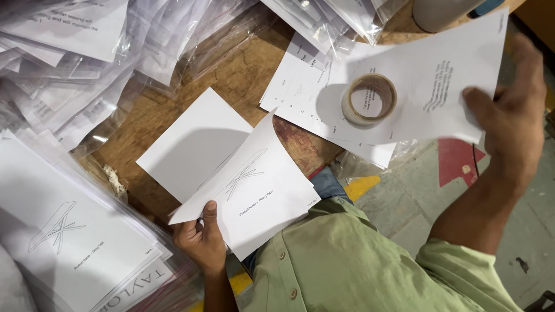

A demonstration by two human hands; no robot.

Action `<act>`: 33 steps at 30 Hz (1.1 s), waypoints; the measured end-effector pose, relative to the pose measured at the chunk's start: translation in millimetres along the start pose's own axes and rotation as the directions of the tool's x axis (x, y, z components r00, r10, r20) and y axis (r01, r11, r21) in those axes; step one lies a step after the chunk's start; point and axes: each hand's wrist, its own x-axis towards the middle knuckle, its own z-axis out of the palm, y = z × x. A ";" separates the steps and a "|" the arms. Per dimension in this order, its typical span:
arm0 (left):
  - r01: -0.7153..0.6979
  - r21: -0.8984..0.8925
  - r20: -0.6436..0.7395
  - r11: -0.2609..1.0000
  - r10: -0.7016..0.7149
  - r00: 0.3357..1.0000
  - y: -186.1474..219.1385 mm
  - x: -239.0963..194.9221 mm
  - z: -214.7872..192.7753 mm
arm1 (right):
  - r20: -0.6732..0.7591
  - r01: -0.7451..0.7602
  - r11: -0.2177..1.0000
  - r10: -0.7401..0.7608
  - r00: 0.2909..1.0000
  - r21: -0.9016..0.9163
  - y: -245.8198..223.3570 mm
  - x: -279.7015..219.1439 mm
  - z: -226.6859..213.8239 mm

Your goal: The recorder is organizing and sorting printed furniture assembly instruction manuals on a wooden workbench.

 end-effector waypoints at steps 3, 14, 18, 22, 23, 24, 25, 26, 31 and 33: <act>0.017 0.026 -0.029 1.000 -0.016 0.999 -1.0 -0.6 1.1 | 0.028 0.207 0.944 -0.207 0.978 -0.257 0.0 11.6 -9.2; 0.044 0.042 -0.033 0.998 -0.043 0.999 -6.1 -2.6 -2.6 | 0.037 0.308 0.865 -0.320 0.947 -0.397 -6.2 25.1 -10.2; 0.072 0.007 -0.025 0.997 -0.072 0.997 -6.4 -2.1 -4.7 | -0.056 0.237 0.874 -0.287 0.956 -0.424 -35.2 27.6 0.7; 0.082 0.012 -0.034 0.997 -0.081 0.996 -6.9 -3.3 -4.8 | -0.207 0.031 0.809 -0.187 0.960 -0.586 13.8 39.9 -25.2; 0.081 0.010 -0.035 0.997 -0.081 0.996 -7.0 -3.0 -4.6 | -0.207 0.033 0.809 -0.189 0.960 -0.587 14.1 40.0 -26.5; 0.076 0.012 -0.035 0.997 -0.076 0.997 -7.2 -2.7 -3.8 | -0.230 0.005 0.816 -0.169 0.958 -0.578 14.7 40.3 -27.9; 0.072 0.017 -0.030 0.997 -0.071 0.997 -7.3 -2.8 -4.4 | -0.254 -0.028 0.823 -0.142 0.957 -0.567 16.3 38.1 -29.5; 0.072 0.018 -0.026 0.997 -0.071 0.997 -7.0 -2.6 -4.5 | -0.256 -0.032 0.823 -0.139 0.957 -0.568 21.8 37.1 -31.1; 0.048 0.005 -0.017 0.999 -0.048 0.999 -5.9 -1.4 -3.3 | -0.250 0.075 0.768 -0.297 0.922 -0.636 34.2 36.0 -27.8; 0.057 -0.016 -0.025 0.998 -0.057 0.998 -6.4 -2.1 -2.9 | -0.246 0.114 0.759 -0.343 0.907 -0.641 32.1 41.4 -23.8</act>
